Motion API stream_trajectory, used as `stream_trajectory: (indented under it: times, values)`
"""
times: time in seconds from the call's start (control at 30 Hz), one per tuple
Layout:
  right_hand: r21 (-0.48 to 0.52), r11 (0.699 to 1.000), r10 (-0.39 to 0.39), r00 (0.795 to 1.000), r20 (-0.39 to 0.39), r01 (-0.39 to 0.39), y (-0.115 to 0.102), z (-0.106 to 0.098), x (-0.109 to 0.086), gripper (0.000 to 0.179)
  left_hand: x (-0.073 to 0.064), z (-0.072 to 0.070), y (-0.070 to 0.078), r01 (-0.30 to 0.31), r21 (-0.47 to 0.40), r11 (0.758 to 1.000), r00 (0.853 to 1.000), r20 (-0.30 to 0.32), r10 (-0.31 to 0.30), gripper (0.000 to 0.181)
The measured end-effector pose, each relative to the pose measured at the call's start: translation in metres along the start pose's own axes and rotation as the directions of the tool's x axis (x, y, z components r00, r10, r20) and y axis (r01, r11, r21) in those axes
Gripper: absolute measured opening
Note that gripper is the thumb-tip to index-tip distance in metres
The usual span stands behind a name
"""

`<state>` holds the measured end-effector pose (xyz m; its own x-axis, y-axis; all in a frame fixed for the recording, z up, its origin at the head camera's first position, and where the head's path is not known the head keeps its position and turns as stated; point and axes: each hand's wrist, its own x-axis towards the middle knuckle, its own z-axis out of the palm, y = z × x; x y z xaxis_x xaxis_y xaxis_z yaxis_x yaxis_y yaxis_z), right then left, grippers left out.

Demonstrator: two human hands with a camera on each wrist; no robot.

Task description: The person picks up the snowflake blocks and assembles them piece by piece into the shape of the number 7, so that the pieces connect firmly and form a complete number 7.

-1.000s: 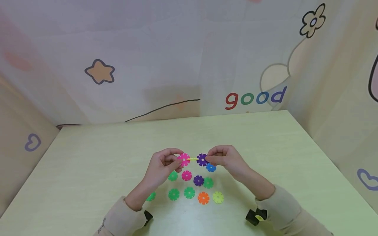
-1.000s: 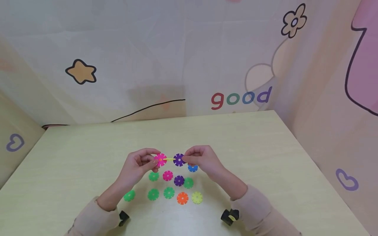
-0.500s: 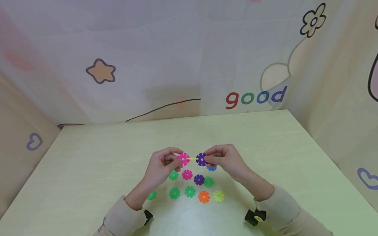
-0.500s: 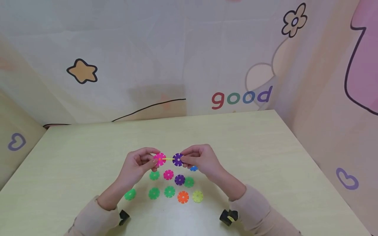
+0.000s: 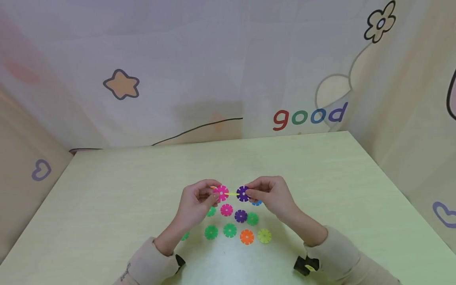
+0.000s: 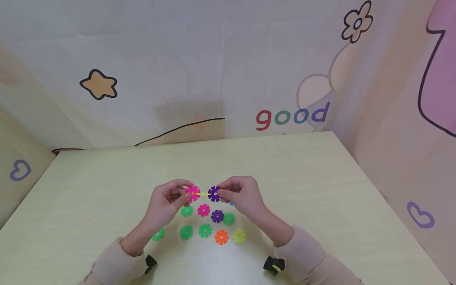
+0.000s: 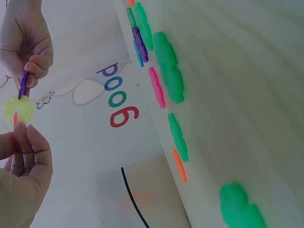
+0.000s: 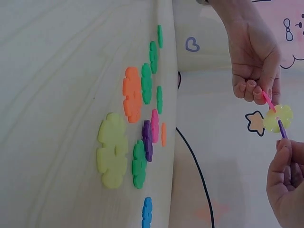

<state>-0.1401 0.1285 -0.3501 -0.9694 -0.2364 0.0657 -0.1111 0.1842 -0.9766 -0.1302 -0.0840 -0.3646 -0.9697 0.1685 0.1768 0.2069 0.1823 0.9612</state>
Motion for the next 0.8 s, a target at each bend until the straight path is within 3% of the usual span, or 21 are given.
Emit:
stream_trajectory:
  times: [0.27,0.4,0.6,0.8]
  values:
    - [0.034,0.999,-0.038,0.999,-0.021,0.039,0.0004,0.0024,-0.0017,0.014,-0.0010,0.0061,0.0030,-0.044,0.045,0.998,0.998,-0.037,0.046,0.019]
    - [0.036,0.999,-0.030,0.999,-0.021,0.030,0.0002,0.0031,-0.0016,0.014,-0.0015,0.0058,0.0034,-0.060,0.027,0.998,0.997,-0.038,0.061,0.019]
    - [0.013,1.000,-0.009,1.000,-0.006,0.009,-0.0006,0.0024,-0.0011,0.015,0.0002,0.0025,0.0028,-0.024,-0.022,0.999,1.000,-0.001,0.024,0.019]
    - [0.051,0.999,0.009,0.999,0.034,-0.011,0.0022,-0.0008,0.0012,0.016,0.0023,-0.0009,0.0028,0.004,-0.028,1.000,0.997,0.080,-0.002,0.020]
